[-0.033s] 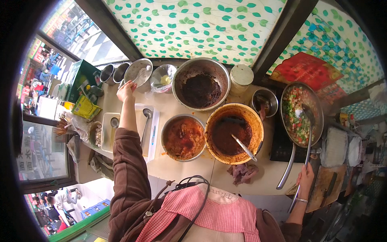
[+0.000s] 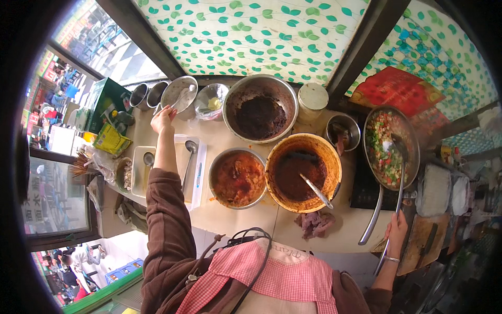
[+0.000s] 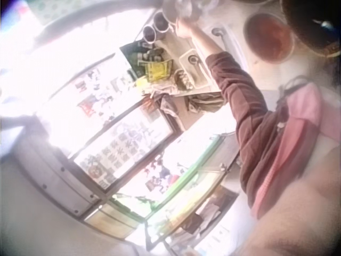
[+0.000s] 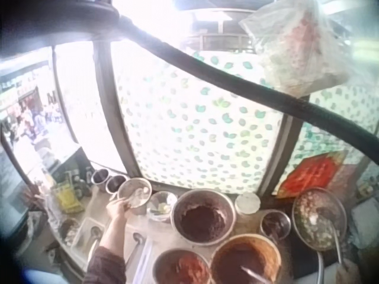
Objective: The person stir-fries chopped vegetables in a pan on an induction cooktop, adds chopped green onions, and transfers the cooked mixture into a rectangular container. The person uses a ladle to stir and a cleaver to scrape the green onions from the cutting board.
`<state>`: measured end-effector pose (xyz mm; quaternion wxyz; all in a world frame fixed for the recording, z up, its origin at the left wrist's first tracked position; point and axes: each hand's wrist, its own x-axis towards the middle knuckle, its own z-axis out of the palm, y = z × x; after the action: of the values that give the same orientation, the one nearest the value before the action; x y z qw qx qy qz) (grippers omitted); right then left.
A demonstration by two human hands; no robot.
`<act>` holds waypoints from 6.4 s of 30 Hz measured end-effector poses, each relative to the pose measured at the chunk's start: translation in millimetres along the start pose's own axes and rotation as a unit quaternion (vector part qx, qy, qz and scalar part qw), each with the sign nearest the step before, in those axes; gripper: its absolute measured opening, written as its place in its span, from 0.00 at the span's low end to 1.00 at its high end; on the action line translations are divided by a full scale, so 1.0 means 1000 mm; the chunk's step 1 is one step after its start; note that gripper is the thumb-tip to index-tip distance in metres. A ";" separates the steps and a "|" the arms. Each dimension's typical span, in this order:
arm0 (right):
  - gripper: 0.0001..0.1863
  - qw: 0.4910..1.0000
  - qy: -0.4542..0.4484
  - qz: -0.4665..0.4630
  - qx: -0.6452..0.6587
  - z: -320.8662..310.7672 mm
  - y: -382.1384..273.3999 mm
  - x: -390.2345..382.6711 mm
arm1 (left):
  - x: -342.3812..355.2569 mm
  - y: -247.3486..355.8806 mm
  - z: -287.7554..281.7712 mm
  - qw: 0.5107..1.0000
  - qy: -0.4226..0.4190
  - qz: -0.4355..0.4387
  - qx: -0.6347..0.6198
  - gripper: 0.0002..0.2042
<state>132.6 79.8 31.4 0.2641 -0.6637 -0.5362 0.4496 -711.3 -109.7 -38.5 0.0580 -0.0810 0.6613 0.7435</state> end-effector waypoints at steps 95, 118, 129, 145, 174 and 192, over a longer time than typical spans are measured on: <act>0.22 0.992 0.014 0.017 0.120 -0.049 0.019 -0.052 | -0.428 -0.020 0.184 0.867 -0.421 0.247 0.103 0.07; 0.18 0.999 -0.032 0.026 0.023 -0.038 -0.030 -0.083 | -0.067 -0.016 -0.041 0.952 -0.112 0.055 0.280 0.40; 0.17 0.970 -0.068 -0.096 -0.211 -0.038 -0.005 -0.004 | -0.256 0.063 -0.030 0.901 -0.167 0.331 0.225 0.23; 0.19 0.744 -0.093 -0.415 -0.514 -0.134 -0.061 0.135 | -0.686 -0.107 0.054 0.715 -0.634 -0.086 0.284 0.43; 0.17 0.948 -0.249 -0.108 -0.168 -0.189 -0.020 0.084 | -0.731 -0.119 0.075 0.754 -0.574 -0.308 0.087 0.23; 0.19 0.916 -0.155 -0.269 -0.254 -0.153 0.001 0.072 | -0.708 -0.104 0.056 0.719 -0.585 -0.362 0.098 0.19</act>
<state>269.0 168.2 77.5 0.1117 -0.4611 -0.8249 0.3074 0.0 -27.1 6.0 0.7056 0.1436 0.4852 0.4960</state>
